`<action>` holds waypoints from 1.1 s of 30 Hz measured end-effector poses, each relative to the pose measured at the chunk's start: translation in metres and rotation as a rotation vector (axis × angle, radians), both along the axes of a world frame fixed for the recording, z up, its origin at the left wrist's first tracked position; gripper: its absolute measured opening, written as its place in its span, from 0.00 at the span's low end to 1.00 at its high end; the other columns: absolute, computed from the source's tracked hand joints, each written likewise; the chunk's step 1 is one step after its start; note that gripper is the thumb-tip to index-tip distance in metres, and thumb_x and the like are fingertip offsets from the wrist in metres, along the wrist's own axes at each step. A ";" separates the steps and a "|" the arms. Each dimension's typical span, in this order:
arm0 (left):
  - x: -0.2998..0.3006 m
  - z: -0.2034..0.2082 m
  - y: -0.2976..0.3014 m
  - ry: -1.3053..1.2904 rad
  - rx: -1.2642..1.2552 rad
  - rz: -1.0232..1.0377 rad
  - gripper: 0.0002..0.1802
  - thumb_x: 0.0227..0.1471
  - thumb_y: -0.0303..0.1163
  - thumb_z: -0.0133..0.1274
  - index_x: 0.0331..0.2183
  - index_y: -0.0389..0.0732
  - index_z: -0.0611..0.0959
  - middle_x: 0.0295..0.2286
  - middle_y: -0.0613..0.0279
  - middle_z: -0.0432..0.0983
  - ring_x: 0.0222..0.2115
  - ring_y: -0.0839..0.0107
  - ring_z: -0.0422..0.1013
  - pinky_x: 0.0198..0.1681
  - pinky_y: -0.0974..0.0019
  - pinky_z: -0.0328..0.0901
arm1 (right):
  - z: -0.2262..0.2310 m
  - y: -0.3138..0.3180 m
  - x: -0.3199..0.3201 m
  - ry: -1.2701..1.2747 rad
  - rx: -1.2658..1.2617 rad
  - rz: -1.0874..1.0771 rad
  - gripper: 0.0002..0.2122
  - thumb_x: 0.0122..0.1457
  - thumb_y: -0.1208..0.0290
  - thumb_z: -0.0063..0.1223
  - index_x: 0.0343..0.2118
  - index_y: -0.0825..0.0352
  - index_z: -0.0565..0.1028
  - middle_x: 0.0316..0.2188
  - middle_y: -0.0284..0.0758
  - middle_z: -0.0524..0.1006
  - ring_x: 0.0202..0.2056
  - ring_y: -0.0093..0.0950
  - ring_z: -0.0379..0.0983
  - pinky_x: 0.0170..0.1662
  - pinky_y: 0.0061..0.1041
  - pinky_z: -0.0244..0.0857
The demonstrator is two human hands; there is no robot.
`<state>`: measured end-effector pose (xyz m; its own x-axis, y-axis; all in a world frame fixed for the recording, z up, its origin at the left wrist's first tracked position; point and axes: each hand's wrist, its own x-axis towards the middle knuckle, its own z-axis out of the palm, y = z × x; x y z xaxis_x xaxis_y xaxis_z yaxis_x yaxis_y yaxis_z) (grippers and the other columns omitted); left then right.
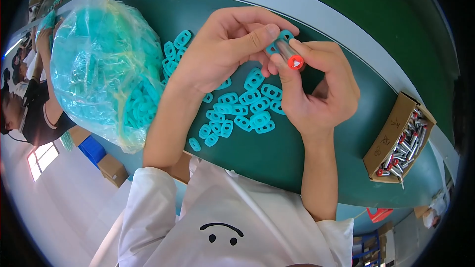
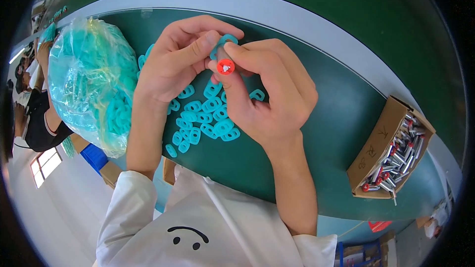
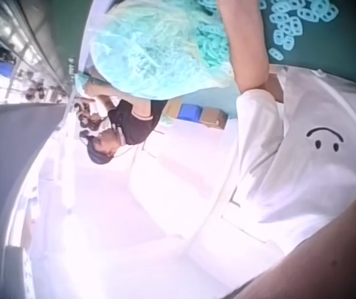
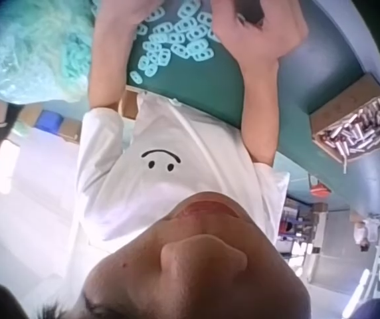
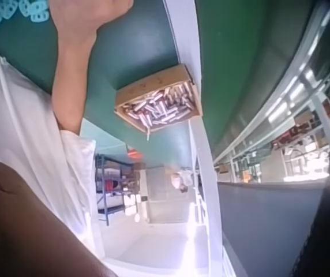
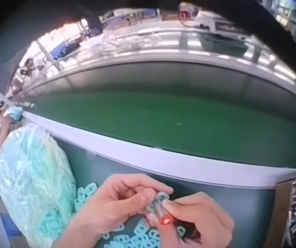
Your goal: The person assembles small green plastic components with metal pins by hand, fitting the pins into the components.
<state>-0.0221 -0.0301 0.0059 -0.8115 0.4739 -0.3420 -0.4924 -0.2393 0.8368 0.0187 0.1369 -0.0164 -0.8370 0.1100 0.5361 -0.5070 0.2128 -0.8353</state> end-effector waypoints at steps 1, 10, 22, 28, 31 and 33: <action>-0.001 0.000 -0.001 -0.012 0.022 -0.029 0.16 0.65 0.30 0.49 0.48 0.29 0.80 0.29 0.61 0.79 0.26 0.76 0.74 0.27 0.71 0.72 | 0.001 0.000 0.000 0.003 0.000 -0.001 0.14 0.43 0.89 0.69 0.34 0.73 0.78 0.29 0.39 0.80 0.27 0.24 0.74 0.29 0.18 0.68; 0.008 0.008 0.008 0.122 -0.010 0.136 0.18 0.64 0.32 0.51 0.50 0.28 0.78 0.35 0.54 0.81 0.32 0.70 0.79 0.35 0.67 0.75 | 0.010 -0.002 0.001 -0.092 0.021 -0.152 0.10 0.49 0.85 0.67 0.34 0.72 0.78 0.28 0.36 0.80 0.28 0.21 0.75 0.32 0.17 0.69; 0.037 0.049 -0.018 0.869 -1.063 -0.305 0.17 0.37 0.24 0.69 0.33 0.33 0.82 0.27 0.55 0.73 0.27 0.61 0.72 0.32 0.63 0.68 | 0.042 0.021 0.043 -0.083 0.553 -0.409 0.07 0.50 0.80 0.61 0.34 0.67 0.80 0.32 0.39 0.79 0.35 0.38 0.77 0.43 0.31 0.70; 0.044 0.046 -0.005 0.919 -1.020 -0.317 0.13 0.42 0.21 0.62 0.35 0.35 0.80 0.29 0.49 0.73 0.31 0.48 0.72 0.34 0.51 0.67 | 0.090 0.137 0.098 -0.441 0.872 -0.792 0.11 0.54 0.84 0.55 0.39 0.66 0.81 0.36 0.37 0.80 0.32 0.30 0.77 0.36 0.26 0.72; 0.045 0.043 -0.002 1.045 -0.987 -0.213 0.13 0.42 0.18 0.60 0.33 0.35 0.77 0.27 0.55 0.74 0.26 0.61 0.71 0.30 0.62 0.67 | 0.062 0.188 0.088 -0.566 0.970 -0.688 0.09 0.55 0.81 0.57 0.39 0.68 0.81 0.37 0.39 0.80 0.33 0.32 0.79 0.37 0.28 0.72; 0.044 0.039 0.003 1.007 -0.926 -0.184 0.12 0.43 0.18 0.59 0.33 0.36 0.76 0.27 0.56 0.74 0.26 0.62 0.72 0.29 0.63 0.67 | 0.057 0.202 0.085 -0.626 0.991 -0.590 0.09 0.55 0.80 0.58 0.39 0.69 0.81 0.38 0.40 0.80 0.33 0.33 0.79 0.38 0.29 0.73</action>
<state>0.0220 -0.0270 0.0454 -0.8454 0.5241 0.1028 0.4507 0.5969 0.6638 0.1035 0.3385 0.0403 -0.9338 0.3287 0.1413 0.2864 0.9234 -0.2554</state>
